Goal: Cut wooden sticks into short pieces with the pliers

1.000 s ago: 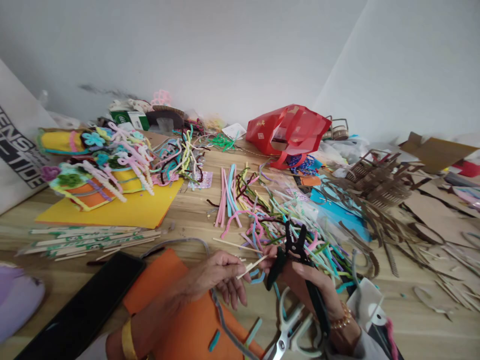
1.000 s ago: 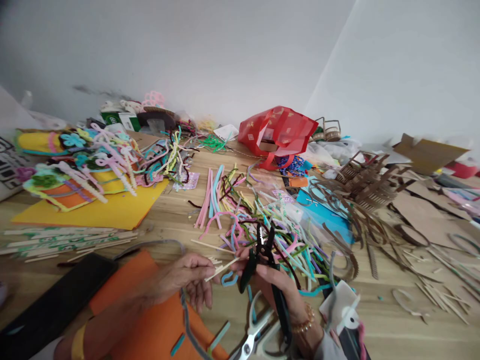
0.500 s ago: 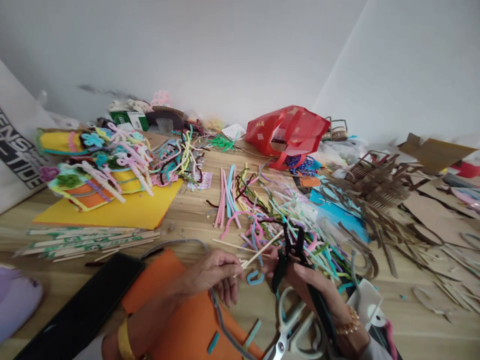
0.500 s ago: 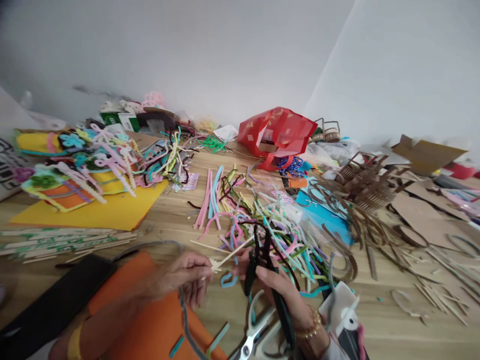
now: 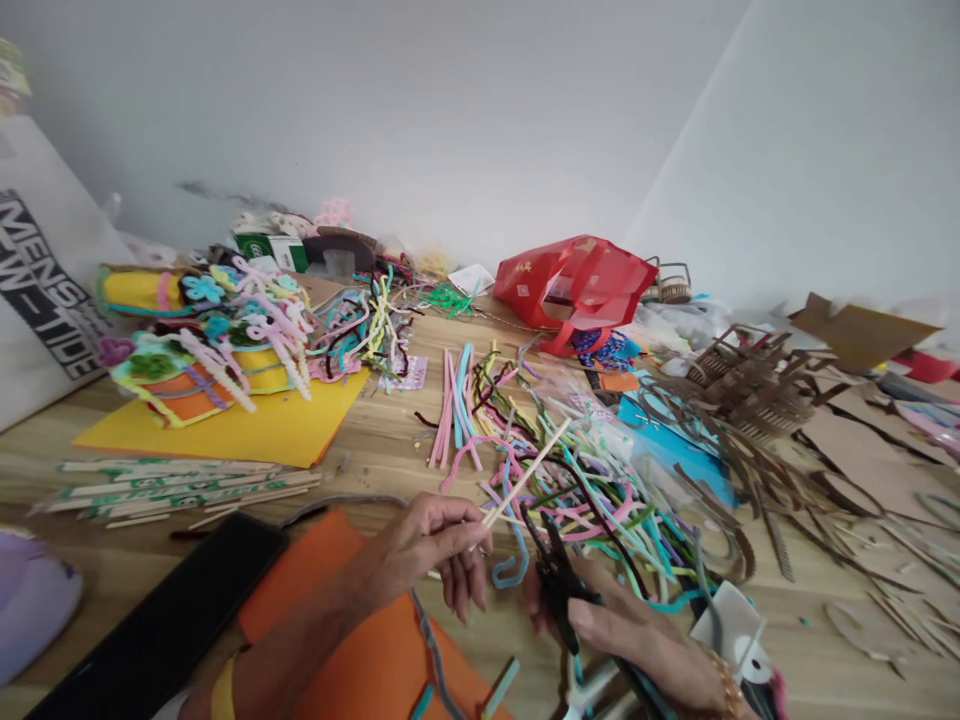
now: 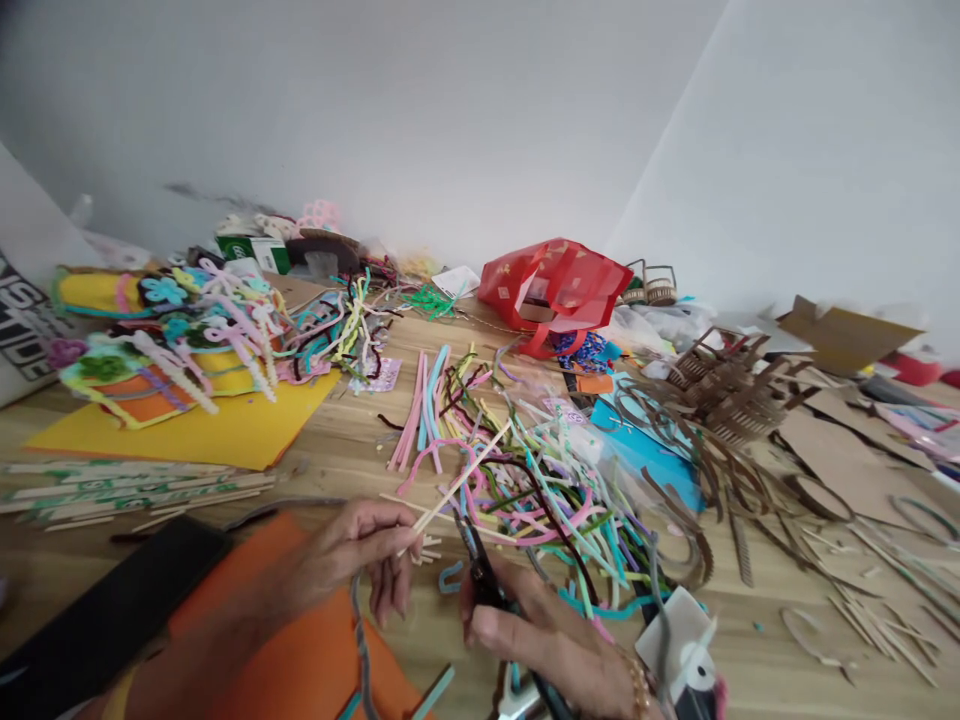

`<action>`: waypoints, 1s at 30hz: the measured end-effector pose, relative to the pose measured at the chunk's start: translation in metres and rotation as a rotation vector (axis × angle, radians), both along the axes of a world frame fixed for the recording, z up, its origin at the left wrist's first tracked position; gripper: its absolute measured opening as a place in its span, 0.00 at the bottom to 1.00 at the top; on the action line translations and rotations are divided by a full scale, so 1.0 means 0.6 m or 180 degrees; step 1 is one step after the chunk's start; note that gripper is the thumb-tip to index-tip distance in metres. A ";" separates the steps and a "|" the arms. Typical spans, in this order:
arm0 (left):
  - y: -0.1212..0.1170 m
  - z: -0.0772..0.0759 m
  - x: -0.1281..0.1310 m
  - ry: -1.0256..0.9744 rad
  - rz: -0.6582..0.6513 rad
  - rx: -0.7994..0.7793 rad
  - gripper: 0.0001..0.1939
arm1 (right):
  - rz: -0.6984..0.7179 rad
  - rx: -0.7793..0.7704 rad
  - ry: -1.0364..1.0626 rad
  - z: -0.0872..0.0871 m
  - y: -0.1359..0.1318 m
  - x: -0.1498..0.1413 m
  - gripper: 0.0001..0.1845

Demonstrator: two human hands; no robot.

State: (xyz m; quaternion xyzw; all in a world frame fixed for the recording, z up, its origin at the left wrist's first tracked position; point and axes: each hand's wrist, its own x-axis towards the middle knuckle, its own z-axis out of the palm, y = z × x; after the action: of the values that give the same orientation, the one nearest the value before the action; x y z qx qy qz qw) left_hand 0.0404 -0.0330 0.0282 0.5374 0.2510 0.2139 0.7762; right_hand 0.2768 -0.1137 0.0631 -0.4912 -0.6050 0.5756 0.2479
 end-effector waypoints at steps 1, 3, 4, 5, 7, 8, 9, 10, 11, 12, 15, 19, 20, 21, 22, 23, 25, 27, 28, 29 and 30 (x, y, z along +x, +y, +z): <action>-0.003 0.006 0.001 -0.0011 -0.0043 0.0031 0.17 | -0.0013 0.0051 -0.0053 -0.001 0.001 -0.003 0.22; -0.009 0.015 0.003 0.0007 -0.0131 0.0091 0.16 | 0.0013 0.0162 -0.0122 -0.003 0.004 -0.010 0.24; -0.011 0.018 0.004 0.0043 -0.0178 0.0118 0.16 | 0.0050 0.0175 -0.0166 -0.004 0.006 -0.012 0.25; -0.012 0.021 0.004 0.0094 -0.0214 0.0137 0.16 | 0.0095 0.0164 -0.0214 -0.005 0.007 -0.015 0.25; -0.015 0.023 0.006 0.0214 -0.0252 0.0160 0.15 | 0.0176 0.0102 -0.0266 -0.004 0.010 -0.020 0.26; -0.017 0.024 0.008 0.0268 -0.0265 0.0173 0.15 | 0.0215 0.0087 -0.0235 -0.003 0.012 -0.023 0.27; -0.018 0.024 0.009 0.0308 -0.0277 0.0184 0.15 | 0.0255 0.0068 -0.0179 -0.002 0.013 -0.025 0.27; -0.019 0.024 0.010 0.0342 -0.0299 0.0189 0.15 | 0.0287 0.0049 -0.0108 -0.001 0.014 -0.028 0.28; -0.020 0.023 0.010 0.0368 -0.0333 0.0189 0.14 | 0.0314 0.0026 -0.0035 0.000 0.014 -0.030 0.28; -0.021 0.023 0.011 0.0384 -0.0371 0.0186 0.15 | 0.0330 0.0006 0.0028 0.000 0.015 -0.032 0.28; -0.023 0.024 0.010 0.0417 -0.0444 0.0167 0.16 | 0.0301 0.0029 0.0130 -0.002 0.016 -0.036 0.28; -0.023 0.026 0.009 0.0443 -0.0469 0.0137 0.18 | 0.0316 0.0015 0.0024 -0.004 0.016 -0.036 0.26; -0.024 0.026 0.009 0.0438 -0.0486 0.0128 0.18 | 0.0324 0.0000 -0.0008 -0.004 0.016 -0.035 0.26; -0.024 0.027 0.009 0.0433 -0.0494 0.0121 0.18 | 0.0320 -0.0005 -0.0030 -0.004 0.015 -0.035 0.27; -0.024 0.027 0.009 0.0437 -0.0492 0.0118 0.17 | 0.0319 0.0003 -0.0038 -0.003 0.015 -0.036 0.27; -0.025 0.027 0.009 0.0446 -0.0493 0.0118 0.17 | 0.0317 0.0016 -0.0040 -0.003 0.015 -0.036 0.28; -0.026 0.028 0.009 0.0480 -0.0487 0.0146 0.16 | 0.0318 0.0015 -0.0058 -0.003 0.015 -0.037 0.29; -0.027 0.029 0.009 0.0537 -0.0464 0.0192 0.16 | 0.0322 -0.0017 -0.0089 -0.002 0.015 -0.038 0.29; -0.028 0.029 0.009 0.0567 -0.0451 0.0214 0.16 | 0.0326 -0.0035 -0.0107 -0.002 0.015 -0.038 0.29; -0.028 0.029 0.009 0.0590 -0.0435 0.0239 0.15 | 0.0331 -0.0058 -0.0129 -0.001 0.016 -0.039 0.29; -0.028 0.029 0.008 0.0606 -0.0427 0.0260 0.15 | 0.0341 -0.0072 -0.0145 -0.001 0.016 -0.039 0.28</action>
State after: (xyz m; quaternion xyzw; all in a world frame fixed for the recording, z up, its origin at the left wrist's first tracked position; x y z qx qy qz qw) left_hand 0.0455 -0.0499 0.0455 0.6019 0.2782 0.1196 0.7389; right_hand 0.2536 -0.1040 0.0624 -0.4738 -0.6293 0.5836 0.1974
